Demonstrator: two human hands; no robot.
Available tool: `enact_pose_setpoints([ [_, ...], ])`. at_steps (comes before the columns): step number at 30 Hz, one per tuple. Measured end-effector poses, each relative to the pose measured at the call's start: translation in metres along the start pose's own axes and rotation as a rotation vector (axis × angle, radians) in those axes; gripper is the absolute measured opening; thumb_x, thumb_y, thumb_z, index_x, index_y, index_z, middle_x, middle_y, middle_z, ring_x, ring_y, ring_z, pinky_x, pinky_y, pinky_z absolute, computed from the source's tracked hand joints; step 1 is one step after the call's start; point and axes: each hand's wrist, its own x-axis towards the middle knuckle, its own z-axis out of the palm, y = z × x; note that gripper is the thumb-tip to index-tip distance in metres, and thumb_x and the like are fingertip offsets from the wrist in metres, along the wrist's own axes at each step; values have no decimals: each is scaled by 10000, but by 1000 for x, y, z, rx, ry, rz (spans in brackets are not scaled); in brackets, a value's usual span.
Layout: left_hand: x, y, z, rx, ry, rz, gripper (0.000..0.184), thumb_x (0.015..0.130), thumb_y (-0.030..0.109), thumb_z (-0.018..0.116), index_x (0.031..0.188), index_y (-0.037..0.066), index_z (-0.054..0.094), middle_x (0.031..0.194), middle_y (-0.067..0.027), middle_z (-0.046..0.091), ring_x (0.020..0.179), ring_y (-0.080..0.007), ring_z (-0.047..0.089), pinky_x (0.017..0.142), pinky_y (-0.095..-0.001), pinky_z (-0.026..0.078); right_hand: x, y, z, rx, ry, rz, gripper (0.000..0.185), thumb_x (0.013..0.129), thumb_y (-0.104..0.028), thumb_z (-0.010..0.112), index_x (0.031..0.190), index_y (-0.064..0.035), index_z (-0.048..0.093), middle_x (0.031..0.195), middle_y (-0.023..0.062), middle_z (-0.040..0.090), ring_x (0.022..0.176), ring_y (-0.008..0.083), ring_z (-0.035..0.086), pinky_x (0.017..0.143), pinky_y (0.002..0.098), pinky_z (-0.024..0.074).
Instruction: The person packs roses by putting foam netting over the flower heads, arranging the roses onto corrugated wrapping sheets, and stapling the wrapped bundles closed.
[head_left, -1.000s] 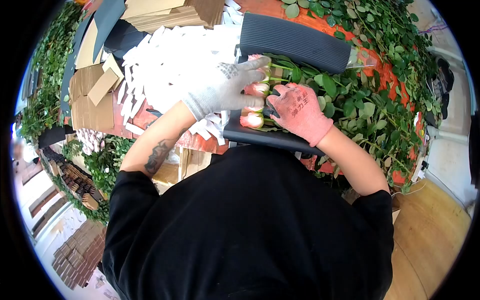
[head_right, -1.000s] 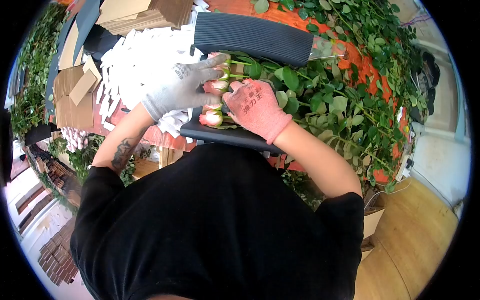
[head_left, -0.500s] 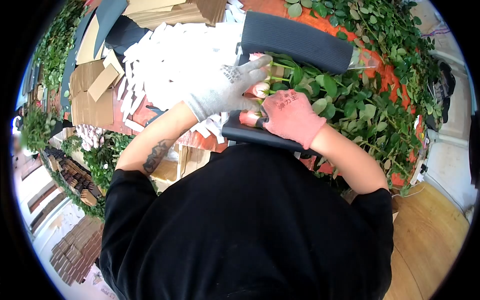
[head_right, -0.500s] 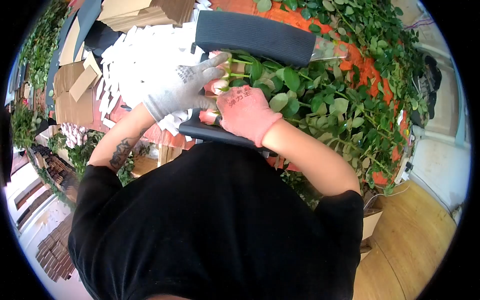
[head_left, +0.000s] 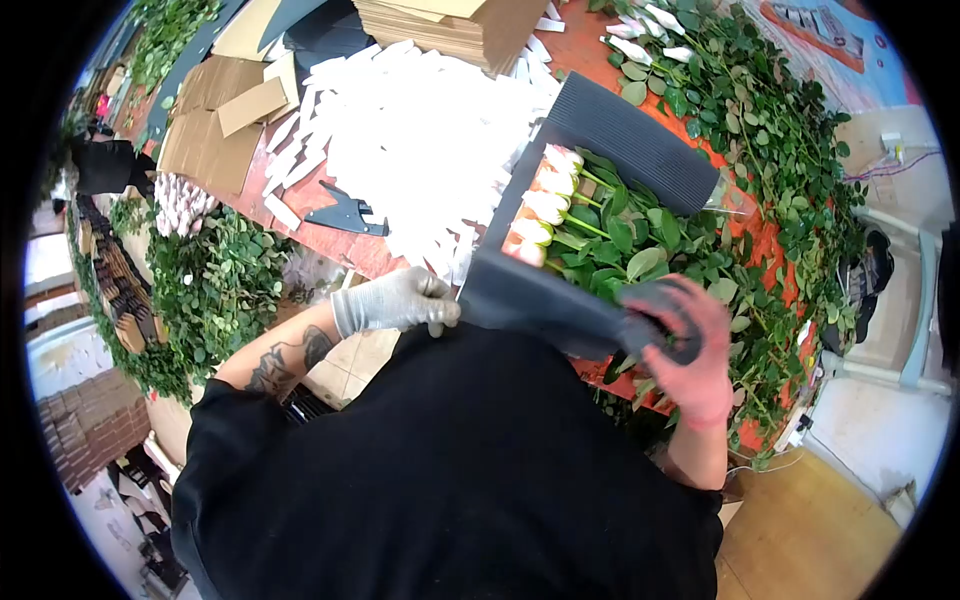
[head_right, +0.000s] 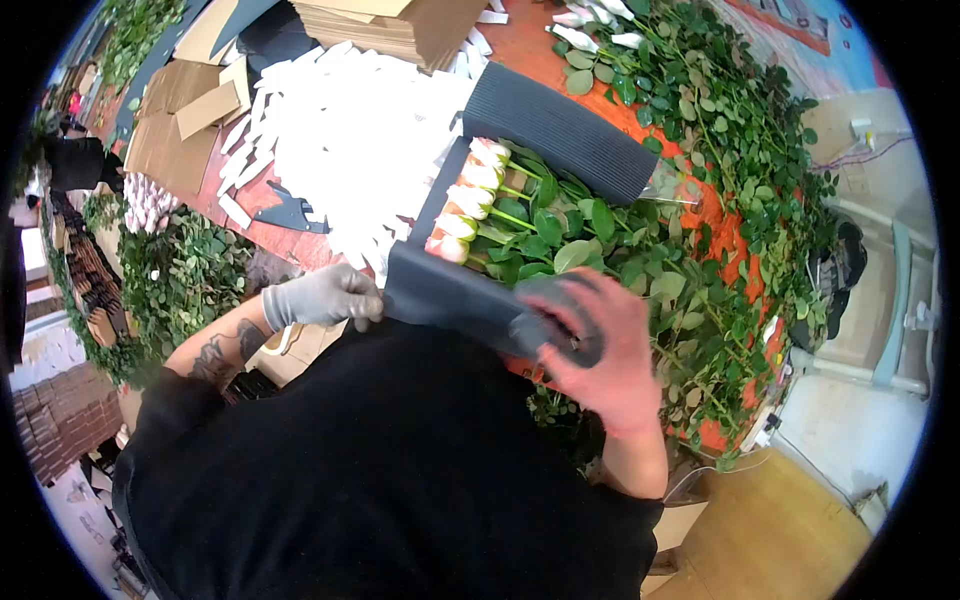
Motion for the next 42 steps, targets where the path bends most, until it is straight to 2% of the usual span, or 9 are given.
enact_pose_setpoints([
  [6,-25,39,-10,-178,-47,217,300,868,347,603,818,59,669,626,-47,612,460,-54,494,399,-175,359,-1,-45,27,-921,-231,-430,503,742,-292,702,1173,-61,580,1064,88,589,1017,277,550,915,390,428],
  [9,-22,50,-46,-148,-53,346,285,905,317,555,897,52,658,655,-37,623,522,-50,539,449,-174,414,10,-16,6,-733,-185,-435,430,779,-220,662,1163,-48,568,1083,88,582,1012,258,555,902,379,442],
  [12,33,46,-66,-41,329,434,272,893,283,565,975,38,650,840,-96,663,713,-140,637,630,-260,511,19,-21,-11,-415,-198,-373,372,866,-117,572,1226,-45,510,1163,75,563,1038,210,559,913,338,456],
  [14,71,42,-76,796,787,960,314,861,256,598,1063,18,628,1114,-164,615,976,-260,624,837,-353,500,18,-18,-4,-372,-252,-376,273,902,-114,520,1167,-48,531,1059,52,563,946,176,560,822,308,474],
  [15,79,44,-72,828,675,811,512,789,298,655,1205,15,557,1345,-233,440,1264,-370,409,1054,-442,330,11,-4,5,-324,-245,-400,231,908,-113,507,1125,-48,550,997,44,568,893,169,563,781,300,481],
  [20,105,40,-62,999,564,714,839,691,485,700,1352,43,434,1444,-253,302,1356,-421,243,1112,-436,247,-11,29,25,-163,-474,-230,209,940,-78,445,1112,-39,556,946,23,574,836,129,564,719,251,485],
  [30,115,44,-65,1056,436,693,1012,618,548,758,1426,113,333,1461,-274,254,1357,-462,213,1101,-491,250,-19,7,28,-298,-455,-187,227,956,-89,398,1112,-37,554,970,29,573,875,129,562,780,235,475],
  [36,116,47,-65,1015,401,673,1039,609,568,764,1441,144,305,1466,-269,247,1360,-465,202,1098,-507,246,-31,6,31,144,-408,250,252,970,-125,380,1148,-23,527,1008,35,562,904,124,548,800,231,470],
  [42,120,44,-66,972,377,678,1051,605,571,767,1447,158,293,1468,-270,242,1365,-465,188,1098,-515,239,-14,-6,28,-173,-344,-182,227,949,-103,430,1110,-24,569,927,48,584,880,138,579,801,253,479],
])
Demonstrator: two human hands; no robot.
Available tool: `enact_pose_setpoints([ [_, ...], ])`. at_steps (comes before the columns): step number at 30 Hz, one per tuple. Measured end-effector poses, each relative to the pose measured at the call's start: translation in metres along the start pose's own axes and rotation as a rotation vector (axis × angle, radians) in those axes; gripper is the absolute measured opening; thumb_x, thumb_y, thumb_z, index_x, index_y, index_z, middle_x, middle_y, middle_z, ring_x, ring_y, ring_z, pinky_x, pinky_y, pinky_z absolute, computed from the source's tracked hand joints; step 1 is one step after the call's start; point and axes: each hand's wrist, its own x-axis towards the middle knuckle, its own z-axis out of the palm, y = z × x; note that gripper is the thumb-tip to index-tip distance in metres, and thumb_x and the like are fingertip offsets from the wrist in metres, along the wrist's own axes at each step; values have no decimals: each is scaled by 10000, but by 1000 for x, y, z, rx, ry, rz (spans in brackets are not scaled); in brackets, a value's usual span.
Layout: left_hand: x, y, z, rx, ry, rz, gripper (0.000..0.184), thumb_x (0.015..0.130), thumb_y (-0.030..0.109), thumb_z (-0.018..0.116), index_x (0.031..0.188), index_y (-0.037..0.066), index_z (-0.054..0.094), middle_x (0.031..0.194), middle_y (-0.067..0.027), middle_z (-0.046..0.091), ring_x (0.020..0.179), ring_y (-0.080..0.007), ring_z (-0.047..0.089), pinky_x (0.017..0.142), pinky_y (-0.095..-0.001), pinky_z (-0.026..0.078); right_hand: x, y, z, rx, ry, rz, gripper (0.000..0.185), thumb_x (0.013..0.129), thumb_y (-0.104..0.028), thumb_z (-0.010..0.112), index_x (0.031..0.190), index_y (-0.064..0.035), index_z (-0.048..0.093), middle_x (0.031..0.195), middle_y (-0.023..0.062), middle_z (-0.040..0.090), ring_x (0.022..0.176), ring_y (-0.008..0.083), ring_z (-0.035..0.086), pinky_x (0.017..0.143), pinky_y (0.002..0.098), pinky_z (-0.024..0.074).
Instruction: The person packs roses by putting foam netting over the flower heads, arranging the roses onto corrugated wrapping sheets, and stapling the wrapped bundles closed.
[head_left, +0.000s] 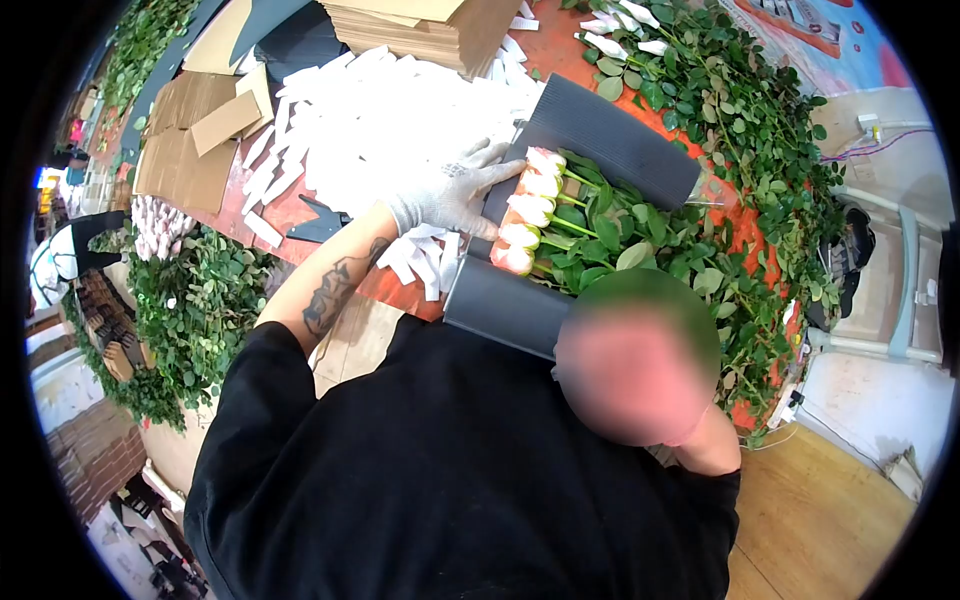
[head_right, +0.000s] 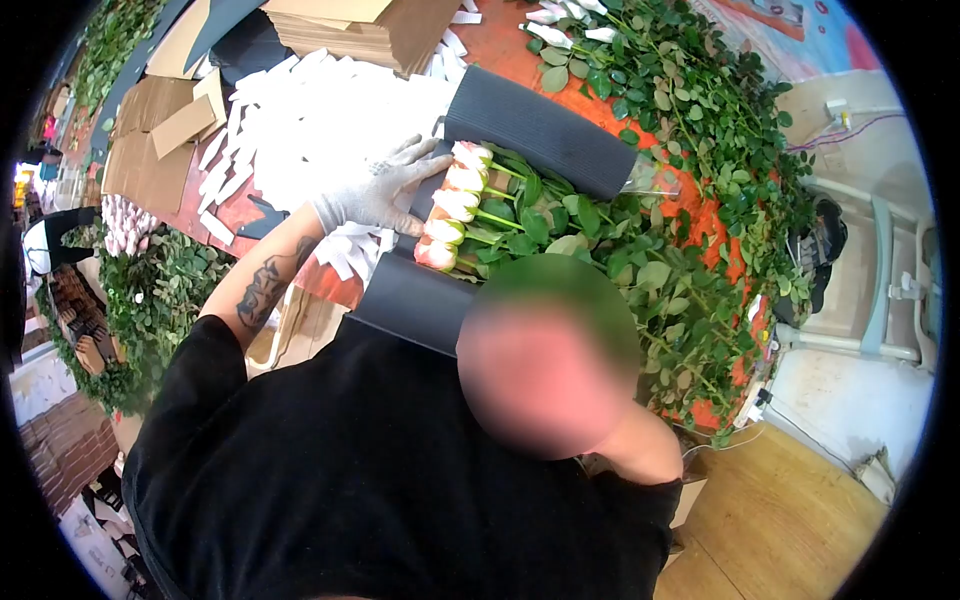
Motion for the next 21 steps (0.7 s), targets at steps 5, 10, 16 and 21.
enact_pose_setpoints([
  [5,-2,1,5,30,52,-11,1003,625,547,750,1445,178,304,1444,-265,290,1346,-472,231,1093,-502,260,10,-16,-19,554,50,96,248,884,-136,549,1116,-52,573,982,31,589,889,157,589,808,266,471],
  [10,-2,-2,4,35,51,-10,940,667,535,730,1439,189,320,1451,-249,290,1351,-445,241,1095,-488,262,28,-35,-42,-626,-55,7,390,735,-278,687,1080,-134,579,1003,50,581,861,213,587,767,330,459],
  [16,-24,7,-36,-494,241,-62,584,834,421,623,1295,80,514,1306,-190,491,1212,-295,462,1018,-398,377,45,18,-45,-743,210,284,411,723,-314,708,1083,-168,575,1072,26,581,1018,204,558,865,392,421],
  [21,-1,35,-17,-490,153,-155,375,858,342,607,943,-22,644,744,-86,611,741,-164,604,707,-318,486,72,86,-23,-979,542,251,423,733,-331,701,1108,-178,580,1127,29,568,1047,196,549,889,400,417],
])
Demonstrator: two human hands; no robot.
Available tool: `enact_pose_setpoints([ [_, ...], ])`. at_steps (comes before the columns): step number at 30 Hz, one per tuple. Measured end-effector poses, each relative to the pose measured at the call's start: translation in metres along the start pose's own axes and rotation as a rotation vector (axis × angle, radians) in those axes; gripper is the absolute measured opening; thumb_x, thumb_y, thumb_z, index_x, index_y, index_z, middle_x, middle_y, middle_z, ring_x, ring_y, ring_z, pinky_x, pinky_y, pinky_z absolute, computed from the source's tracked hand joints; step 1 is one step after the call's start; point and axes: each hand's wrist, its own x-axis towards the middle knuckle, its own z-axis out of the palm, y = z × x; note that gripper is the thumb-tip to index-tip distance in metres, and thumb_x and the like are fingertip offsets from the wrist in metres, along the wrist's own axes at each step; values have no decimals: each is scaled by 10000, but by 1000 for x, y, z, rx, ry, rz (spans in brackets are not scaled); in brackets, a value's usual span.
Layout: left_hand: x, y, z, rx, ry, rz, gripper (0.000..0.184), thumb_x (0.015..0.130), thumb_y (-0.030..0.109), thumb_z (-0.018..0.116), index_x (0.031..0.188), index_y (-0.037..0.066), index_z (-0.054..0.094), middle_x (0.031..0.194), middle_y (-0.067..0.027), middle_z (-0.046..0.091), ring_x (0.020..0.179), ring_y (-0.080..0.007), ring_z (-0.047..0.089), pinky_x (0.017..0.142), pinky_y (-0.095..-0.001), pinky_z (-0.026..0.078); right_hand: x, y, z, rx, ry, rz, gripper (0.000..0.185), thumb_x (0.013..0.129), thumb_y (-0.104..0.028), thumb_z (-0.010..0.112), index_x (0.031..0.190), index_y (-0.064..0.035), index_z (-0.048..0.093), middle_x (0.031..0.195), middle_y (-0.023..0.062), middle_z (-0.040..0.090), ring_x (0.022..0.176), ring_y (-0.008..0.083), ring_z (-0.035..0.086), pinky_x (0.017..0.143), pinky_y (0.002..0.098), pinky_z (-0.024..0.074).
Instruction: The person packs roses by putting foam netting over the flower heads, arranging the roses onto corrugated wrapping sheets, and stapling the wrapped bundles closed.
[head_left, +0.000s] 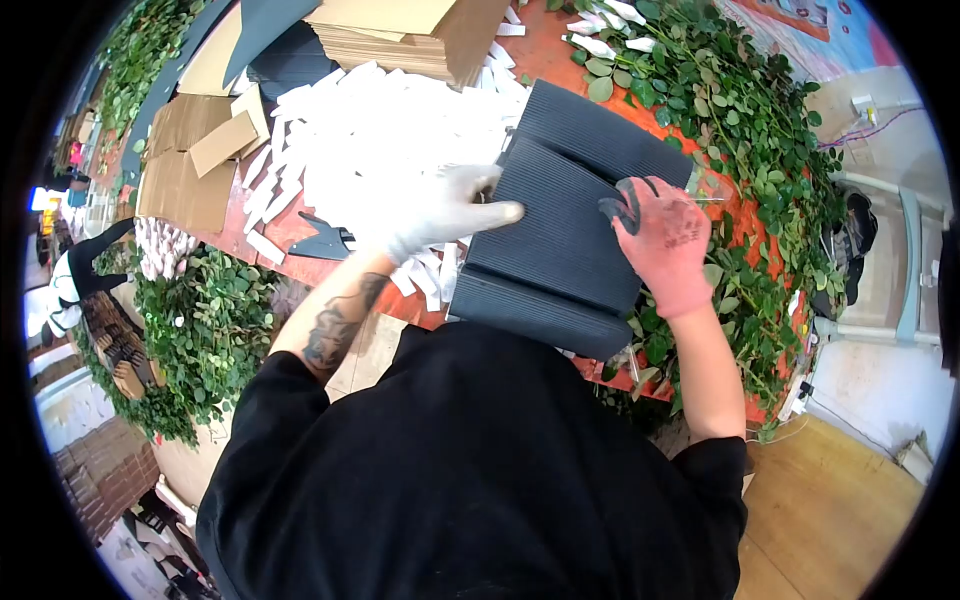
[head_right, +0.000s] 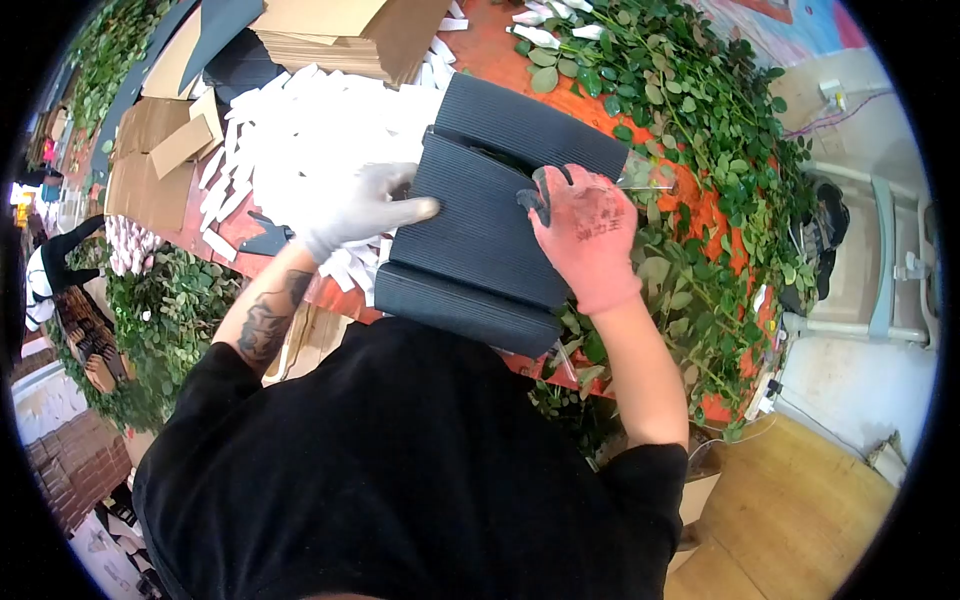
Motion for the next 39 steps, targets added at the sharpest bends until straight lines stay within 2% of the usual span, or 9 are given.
enact_pose_setpoints([
  [4,7,20,25,-88,221,-258,378,866,348,610,809,-25,622,673,-111,603,633,-185,577,632,-345,463,5,-19,-4,26,180,-244,417,686,-328,703,1066,-184,613,1154,71,558,1092,282,517,933,428,409],
  [13,22,-25,46,-237,284,-372,342,930,299,562,952,-31,653,779,-62,664,671,-96,595,614,-264,487,-10,-35,34,140,-408,-392,587,855,-470,492,1288,-75,457,1376,160,423,1313,320,343,1110,412,233],
  [17,24,-16,50,-370,405,-240,377,895,315,544,765,-25,640,695,-154,646,643,-234,634,640,-372,484,-11,-45,39,125,-624,-239,671,874,-529,390,1356,-62,387,1454,158,335,1368,316,255,1138,416,159],
  [18,24,-13,47,-251,410,-286,387,887,332,531,791,-25,645,750,-205,649,706,-291,647,694,-406,492,-20,-31,62,-431,-251,-467,697,876,-539,377,1381,-59,356,1481,141,293,1384,302,223,1142,425,139],
  [20,11,2,28,69,386,-207,371,890,350,483,905,17,644,866,-230,637,821,-396,617,779,-450,468,-3,-51,40,25,-719,-229,746,870,-552,373,1416,-48,304,1511,120,246,1403,278,187,1150,432,111],
  [24,-78,-24,-19,252,566,38,184,770,139,602,931,64,651,865,-139,640,872,-290,623,788,-398,469,4,-49,33,231,-571,-219,694,783,-392,601,1304,43,451,1415,216,368,1353,370,271,1132,434,187],
  [26,-131,-46,-46,639,391,-236,301,686,94,630,986,99,644,1014,-102,636,1015,-269,584,923,-408,426,3,-51,35,234,-557,-226,690,778,-337,620,1319,44,423,1421,218,348,1344,375,283,1129,444,204],
  [31,-178,-124,-86,1034,135,-137,548,675,143,636,1214,169,545,1156,-93,552,1177,-301,475,1060,-471,312,-6,-47,46,252,-460,-265,688,763,-238,660,1330,39,385,1430,221,322,1333,395,290,1123,459,225],
  [39,-164,-100,-105,751,110,-456,539,623,286,650,1096,38,581,930,-180,617,851,-340,611,788,-389,496,-7,-50,47,250,-430,-264,679,766,-268,655,1314,49,407,1397,238,370,1325,394,309,1125,454,217],
])
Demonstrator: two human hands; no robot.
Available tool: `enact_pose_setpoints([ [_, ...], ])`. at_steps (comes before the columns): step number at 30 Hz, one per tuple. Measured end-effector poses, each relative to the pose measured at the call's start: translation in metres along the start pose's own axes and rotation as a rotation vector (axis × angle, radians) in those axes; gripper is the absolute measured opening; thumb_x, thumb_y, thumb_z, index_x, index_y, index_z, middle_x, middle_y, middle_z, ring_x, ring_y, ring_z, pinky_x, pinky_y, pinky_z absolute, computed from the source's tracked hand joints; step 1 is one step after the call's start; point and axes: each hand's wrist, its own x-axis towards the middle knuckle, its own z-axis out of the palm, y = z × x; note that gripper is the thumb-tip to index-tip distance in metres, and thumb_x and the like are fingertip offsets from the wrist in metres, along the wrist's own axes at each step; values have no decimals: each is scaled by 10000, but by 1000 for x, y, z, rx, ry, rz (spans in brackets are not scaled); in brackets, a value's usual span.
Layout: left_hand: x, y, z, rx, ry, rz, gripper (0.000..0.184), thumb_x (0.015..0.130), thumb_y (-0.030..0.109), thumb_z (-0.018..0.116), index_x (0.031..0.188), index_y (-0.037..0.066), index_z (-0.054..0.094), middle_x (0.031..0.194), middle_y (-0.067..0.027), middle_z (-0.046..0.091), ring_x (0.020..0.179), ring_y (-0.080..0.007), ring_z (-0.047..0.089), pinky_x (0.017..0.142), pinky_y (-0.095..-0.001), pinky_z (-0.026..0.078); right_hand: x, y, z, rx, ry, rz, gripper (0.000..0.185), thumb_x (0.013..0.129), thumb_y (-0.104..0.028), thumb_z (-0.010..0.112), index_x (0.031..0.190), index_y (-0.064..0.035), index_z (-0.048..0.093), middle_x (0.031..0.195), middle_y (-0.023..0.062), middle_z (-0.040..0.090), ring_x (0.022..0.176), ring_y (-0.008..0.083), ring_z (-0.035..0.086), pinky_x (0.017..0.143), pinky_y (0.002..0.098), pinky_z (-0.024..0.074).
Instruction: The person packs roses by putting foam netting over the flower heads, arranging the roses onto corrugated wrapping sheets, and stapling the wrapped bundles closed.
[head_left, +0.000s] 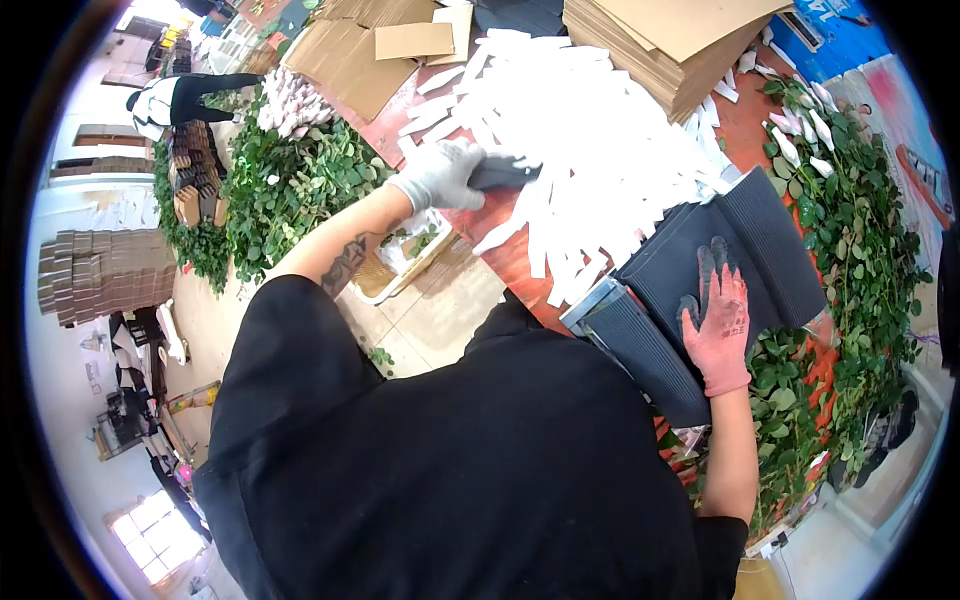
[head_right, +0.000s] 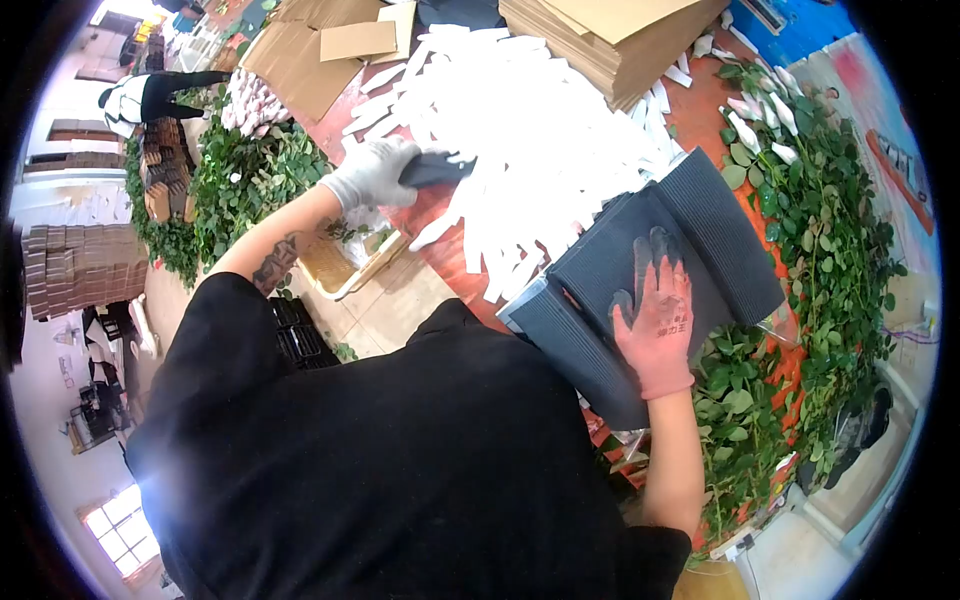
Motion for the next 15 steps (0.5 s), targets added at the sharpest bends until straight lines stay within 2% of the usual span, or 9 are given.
enact_pose_setpoints([
  [1,0,11,-22,-75,-48,-148,506,630,273,650,1058,11,584,900,-194,621,841,-324,620,785,-388,491,0,2,1,3,43,-5,666,771,-307,644,1282,71,446,1375,249,399,1323,386,320,1128,447,207],
  [3,-4,-6,-39,-181,21,-127,489,661,258,647,1064,-8,567,879,-159,624,750,-253,624,700,-349,499,1,0,-5,6,-7,15,679,774,-279,648,1313,59,410,1396,240,374,1329,389,308,1129,447,212],
  [5,-18,-15,-60,-570,-65,-384,470,720,251,641,1097,-10,535,825,-88,590,682,-153,586,617,-290,484,3,-2,-9,17,-57,39,696,778,-251,652,1343,47,375,1417,230,348,1335,392,296,1129,447,217],
  [7,-45,-23,-49,-1071,57,-464,423,819,243,591,1159,13,491,786,-59,576,664,-108,571,571,-254,471,3,-2,-10,23,-77,47,682,790,-267,641,1338,51,388,1426,221,340,1343,378,288,1138,435,202],
  [9,-79,-8,-27,-1197,25,-482,421,782,177,616,1142,32,454,750,-24,563,621,-123,576,528,-259,476,4,-7,-16,28,-109,77,680,794,-271,640,1340,49,392,1431,216,334,1347,370,282,1141,431,195],
  [10,-95,3,-2,-1230,56,-388,467,724,149,669,1126,52,451,776,-49,579,648,-142,596,507,-271,485,5,-8,-16,31,-145,100,677,797,-275,638,1342,47,396,1437,211,327,1352,363,277,1145,427,188],
  [11,-110,9,23,-1412,-65,-297,518,683,152,704,1124,61,450,810,-70,592,719,-184,620,589,-320,529,4,-6,-15,38,-146,110,677,797,-275,638,1342,47,396,1437,211,327,1352,363,277,1145,427,188],
  [13,-131,64,63,-2121,-104,-368,585,706,137,692,1225,86,427,1032,-81,585,960,-250,625,890,-417,519,2,-5,-9,25,-28,47,659,792,-331,626,1290,60,446,1373,240,410,1325,382,322,1129,438,210],
  [15,-127,101,97,-2249,89,-421,448,788,187,653,1177,118,443,1013,-68,572,929,-241,617,873,-448,510,1,-1,-2,3,-27,27,662,787,-322,633,1296,55,439,1375,239,409,1322,383,326,1127,445,210],
])
